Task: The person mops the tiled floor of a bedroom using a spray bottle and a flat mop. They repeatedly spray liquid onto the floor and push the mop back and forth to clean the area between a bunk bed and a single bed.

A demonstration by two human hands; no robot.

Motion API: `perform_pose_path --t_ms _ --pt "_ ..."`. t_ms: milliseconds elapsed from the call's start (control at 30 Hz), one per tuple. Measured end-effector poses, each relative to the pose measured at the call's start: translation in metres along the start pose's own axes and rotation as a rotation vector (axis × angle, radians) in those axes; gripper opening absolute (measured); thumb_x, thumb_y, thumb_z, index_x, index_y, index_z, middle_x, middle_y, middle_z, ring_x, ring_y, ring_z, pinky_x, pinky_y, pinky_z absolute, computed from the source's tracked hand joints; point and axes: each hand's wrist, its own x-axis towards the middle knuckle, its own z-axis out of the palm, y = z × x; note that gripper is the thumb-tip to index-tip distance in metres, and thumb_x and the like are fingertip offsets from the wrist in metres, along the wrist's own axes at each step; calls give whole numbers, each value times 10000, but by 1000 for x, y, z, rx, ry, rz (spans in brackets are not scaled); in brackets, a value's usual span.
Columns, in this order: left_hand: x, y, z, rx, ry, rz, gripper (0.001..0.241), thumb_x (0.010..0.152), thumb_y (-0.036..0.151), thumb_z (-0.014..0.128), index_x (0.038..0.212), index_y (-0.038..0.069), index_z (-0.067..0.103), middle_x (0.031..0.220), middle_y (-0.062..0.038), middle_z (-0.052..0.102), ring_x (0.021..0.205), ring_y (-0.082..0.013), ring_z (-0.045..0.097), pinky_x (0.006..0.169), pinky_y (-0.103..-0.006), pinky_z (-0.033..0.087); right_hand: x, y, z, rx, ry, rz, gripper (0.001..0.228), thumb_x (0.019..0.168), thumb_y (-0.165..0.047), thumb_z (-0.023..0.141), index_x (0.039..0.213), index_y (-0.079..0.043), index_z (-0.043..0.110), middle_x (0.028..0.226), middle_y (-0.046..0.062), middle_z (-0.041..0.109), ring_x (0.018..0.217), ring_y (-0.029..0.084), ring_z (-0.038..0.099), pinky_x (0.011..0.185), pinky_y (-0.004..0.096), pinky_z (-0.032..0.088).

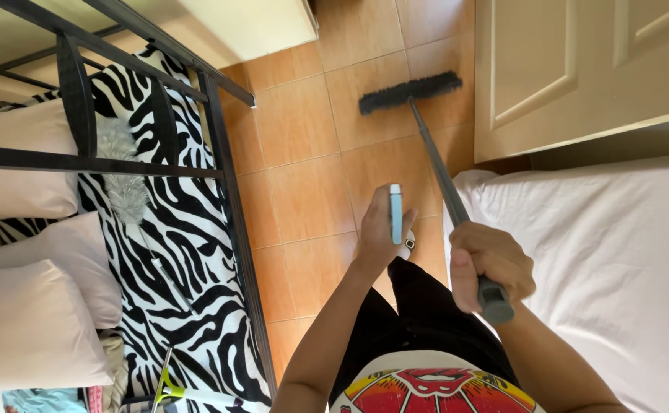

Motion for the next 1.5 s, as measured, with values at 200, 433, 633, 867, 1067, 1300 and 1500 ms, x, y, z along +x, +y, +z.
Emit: perform_pose_path --t_ms 200,433,633,867,1067,1300,1500 --pt "4 1 8 56 -42 149 472 913 176 753 1301 19 534 1219 -215 624 1056 -418 644 870 -418 549 -34 102 22 2 77 16 261 912 122 588 702 31 461 750 214 599 643 304 616 625 349 503" --pt "-8 -9 8 25 -100 60 485 923 208 764 1308 22 537 1146 -200 635 1015 -425 655 841 -439 556 -18 100 -23 -101 128 82 295 1043 26 615 767 -6 514 806 147 625 758 252 639 706 365 520" --pt "6 9 12 14 -144 67 445 928 194 740 1285 15 542 1191 -195 631 1004 -400 662 826 -423 554 -6 82 -29 -120 162 -9 262 1047 3 573 798 19 494 766 196 594 655 292 613 617 393 518" --pt "15 5 20 -20 -124 138 455 938 160 754 1308 24 525 1208 -184 623 1087 -401 655 890 -420 561 -17 86 2 172 -45 -140 308 895 83 566 646 -35 426 596 128 486 515 279 533 522 384 462" --pt "6 -1 28 23 -121 35 472 852 66 743 1281 27 551 1184 -196 646 1053 -409 663 841 -432 547 -36 136 47 73 9 -48 300 829 167 610 662 -16 440 651 156 494 557 300 496 553 388 390" --pt "-32 -16 10 45 -39 48 477 882 108 763 1293 27 535 1176 -182 646 1079 -366 681 862 -413 565 -58 77 27 33 50 70 274 861 163 568 700 17 402 714 172 504 639 292 528 630 370 448" --pt "-84 -34 -11 43 -112 -15 494 870 161 762 1284 32 526 1211 -165 662 1122 -356 666 897 -417 546 -83 -80 -8 -29 64 179 239 867 127 540 689 24 417 772 207 615 644 248 618 632 295 488"
